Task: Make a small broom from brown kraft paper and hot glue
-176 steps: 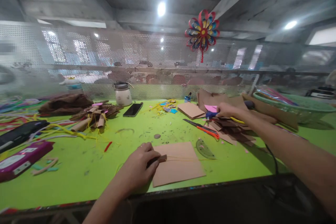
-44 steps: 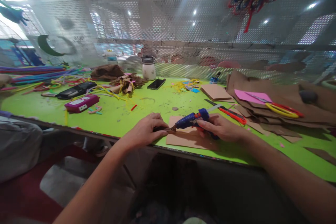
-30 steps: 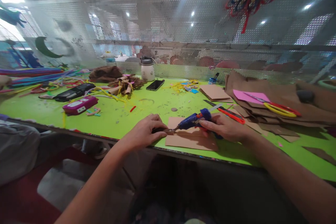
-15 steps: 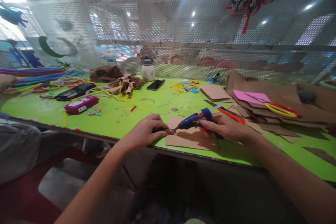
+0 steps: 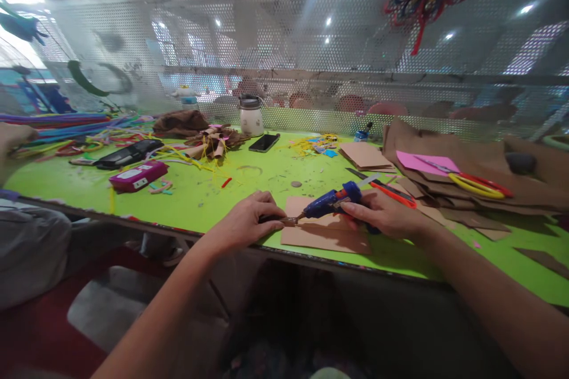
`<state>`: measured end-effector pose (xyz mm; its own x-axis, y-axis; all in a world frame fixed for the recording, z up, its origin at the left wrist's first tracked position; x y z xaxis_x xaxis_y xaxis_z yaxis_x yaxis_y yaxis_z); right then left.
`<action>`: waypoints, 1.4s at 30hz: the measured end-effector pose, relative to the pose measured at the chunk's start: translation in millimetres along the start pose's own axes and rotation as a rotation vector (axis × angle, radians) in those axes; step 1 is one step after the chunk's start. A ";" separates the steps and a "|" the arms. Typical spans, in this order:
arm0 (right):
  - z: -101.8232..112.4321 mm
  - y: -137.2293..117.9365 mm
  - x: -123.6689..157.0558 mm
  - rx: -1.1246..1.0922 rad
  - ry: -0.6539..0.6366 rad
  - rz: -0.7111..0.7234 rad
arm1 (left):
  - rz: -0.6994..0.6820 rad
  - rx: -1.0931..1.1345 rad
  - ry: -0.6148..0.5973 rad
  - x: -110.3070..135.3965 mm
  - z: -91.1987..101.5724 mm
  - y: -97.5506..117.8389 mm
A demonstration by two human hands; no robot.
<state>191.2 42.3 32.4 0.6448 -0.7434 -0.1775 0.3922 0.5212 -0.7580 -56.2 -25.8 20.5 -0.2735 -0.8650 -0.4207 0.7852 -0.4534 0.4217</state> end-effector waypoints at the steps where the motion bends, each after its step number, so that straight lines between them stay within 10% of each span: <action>1: 0.2 -0.5 0.3 -0.003 0.006 -0.008 | -0.002 0.002 0.001 0.0 0.0 0.0; 42: -14.0 1.0 -3.5 -0.040 -0.043 -0.038 | -0.035 -0.032 0.013 0.5 -1.8 -0.7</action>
<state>180.2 39.6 23.5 0.6580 -0.7431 -0.1214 0.3907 0.4748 -0.7886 -55.9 -25.6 18.4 -0.2939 -0.8456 -0.4456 0.7927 -0.4761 0.3806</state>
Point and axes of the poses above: each hand's wrist, its own x-axis away from the middle knuckle, its own z-axis out of the back of the hand, y = z × x, the point moved 3 cm from there along -x, towards the middle knuckle, and after that the axes turned 12 degrees about y, right-handed, at the moved point
